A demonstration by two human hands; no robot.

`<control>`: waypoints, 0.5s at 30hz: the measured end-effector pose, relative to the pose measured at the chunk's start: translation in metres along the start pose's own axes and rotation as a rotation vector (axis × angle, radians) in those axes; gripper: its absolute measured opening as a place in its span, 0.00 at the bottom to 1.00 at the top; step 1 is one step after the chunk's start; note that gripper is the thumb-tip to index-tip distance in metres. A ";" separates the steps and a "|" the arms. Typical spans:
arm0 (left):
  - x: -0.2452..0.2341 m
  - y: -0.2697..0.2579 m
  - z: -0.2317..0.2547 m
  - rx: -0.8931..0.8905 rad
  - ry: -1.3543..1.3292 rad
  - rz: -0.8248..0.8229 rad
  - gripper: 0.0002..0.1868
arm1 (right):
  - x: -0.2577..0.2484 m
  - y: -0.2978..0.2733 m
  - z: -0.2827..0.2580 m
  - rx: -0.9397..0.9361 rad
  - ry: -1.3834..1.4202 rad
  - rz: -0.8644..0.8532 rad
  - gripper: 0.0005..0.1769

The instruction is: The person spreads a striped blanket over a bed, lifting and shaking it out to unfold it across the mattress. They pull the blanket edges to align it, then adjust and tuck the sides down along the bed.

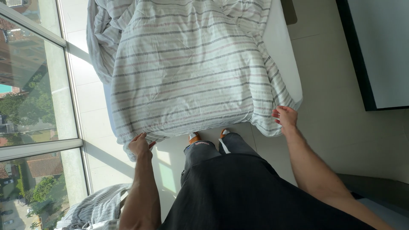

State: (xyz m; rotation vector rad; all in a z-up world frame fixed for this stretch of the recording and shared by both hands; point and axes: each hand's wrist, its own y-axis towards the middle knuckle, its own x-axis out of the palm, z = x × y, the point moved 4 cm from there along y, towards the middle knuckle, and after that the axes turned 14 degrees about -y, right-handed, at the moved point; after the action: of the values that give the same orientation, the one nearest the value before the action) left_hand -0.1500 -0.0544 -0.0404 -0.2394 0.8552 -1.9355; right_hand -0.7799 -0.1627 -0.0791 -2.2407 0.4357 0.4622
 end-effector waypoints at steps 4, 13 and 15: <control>0.012 -0.010 -0.010 0.024 -0.004 -0.027 0.11 | 0.007 -0.005 0.001 -0.008 -0.019 -0.057 0.08; -0.013 -0.023 -0.057 -0.010 0.014 0.005 0.11 | 0.012 -0.005 0.047 0.043 -0.088 -0.163 0.09; -0.022 -0.016 -0.078 -0.074 0.022 0.036 0.11 | 0.018 -0.009 0.059 0.065 -0.132 -0.196 0.10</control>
State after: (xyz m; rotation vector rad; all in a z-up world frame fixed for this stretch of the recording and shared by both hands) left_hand -0.1883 0.0044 -0.0830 -0.2459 0.9403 -1.8785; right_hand -0.7712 -0.1152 -0.1187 -2.1490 0.1581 0.4815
